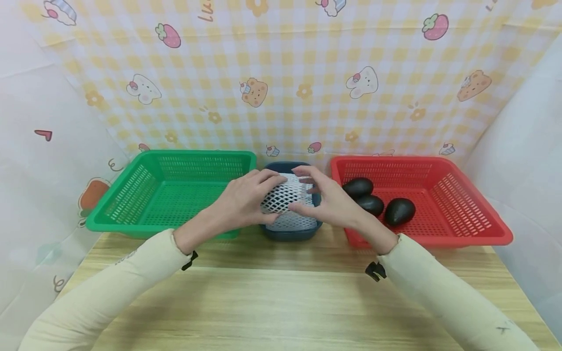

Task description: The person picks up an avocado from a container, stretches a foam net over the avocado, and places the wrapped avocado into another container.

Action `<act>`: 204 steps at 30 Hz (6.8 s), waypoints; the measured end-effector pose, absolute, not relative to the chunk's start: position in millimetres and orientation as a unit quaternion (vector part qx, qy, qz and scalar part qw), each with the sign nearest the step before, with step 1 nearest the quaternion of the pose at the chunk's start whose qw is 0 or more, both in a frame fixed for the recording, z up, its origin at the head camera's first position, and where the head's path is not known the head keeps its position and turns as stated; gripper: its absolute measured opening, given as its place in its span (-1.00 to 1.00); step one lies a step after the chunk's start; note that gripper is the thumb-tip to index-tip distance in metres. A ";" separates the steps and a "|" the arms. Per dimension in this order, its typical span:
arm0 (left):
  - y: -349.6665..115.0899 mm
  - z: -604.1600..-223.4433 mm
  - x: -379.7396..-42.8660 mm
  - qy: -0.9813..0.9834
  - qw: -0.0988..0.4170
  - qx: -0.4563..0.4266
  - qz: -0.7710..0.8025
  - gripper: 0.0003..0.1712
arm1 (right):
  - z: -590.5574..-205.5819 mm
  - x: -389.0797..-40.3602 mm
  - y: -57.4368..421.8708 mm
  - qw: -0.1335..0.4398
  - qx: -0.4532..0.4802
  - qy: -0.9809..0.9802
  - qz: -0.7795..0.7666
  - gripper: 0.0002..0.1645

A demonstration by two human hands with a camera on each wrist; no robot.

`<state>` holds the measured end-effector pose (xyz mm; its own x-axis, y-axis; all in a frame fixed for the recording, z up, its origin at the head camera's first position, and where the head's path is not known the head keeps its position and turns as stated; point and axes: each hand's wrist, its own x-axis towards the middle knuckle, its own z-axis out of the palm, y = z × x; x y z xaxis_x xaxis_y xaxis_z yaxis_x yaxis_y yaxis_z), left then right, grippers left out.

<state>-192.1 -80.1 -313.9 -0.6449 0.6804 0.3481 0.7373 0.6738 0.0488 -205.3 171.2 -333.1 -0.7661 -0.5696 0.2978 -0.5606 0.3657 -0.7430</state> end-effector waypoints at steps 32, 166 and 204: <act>-94.3 -323.8 -195.4 -0.837 0.175 -0.456 -0.248 -0.04 | -341.5 -205.4 158.9 0.045 -0.386 0.762 -0.518 -0.16; -209.9 -312.9 -194.8 -0.947 0.117 -0.286 -0.090 -0.17 | -328.1 -185.3 249.1 0.054 -0.270 0.932 -0.234 -0.43; -211.9 -334.5 -189.5 -0.945 0.026 -0.296 -0.138 -0.27 | -326.5 -180.4 253.6 0.100 -0.271 0.928 -0.236 -0.44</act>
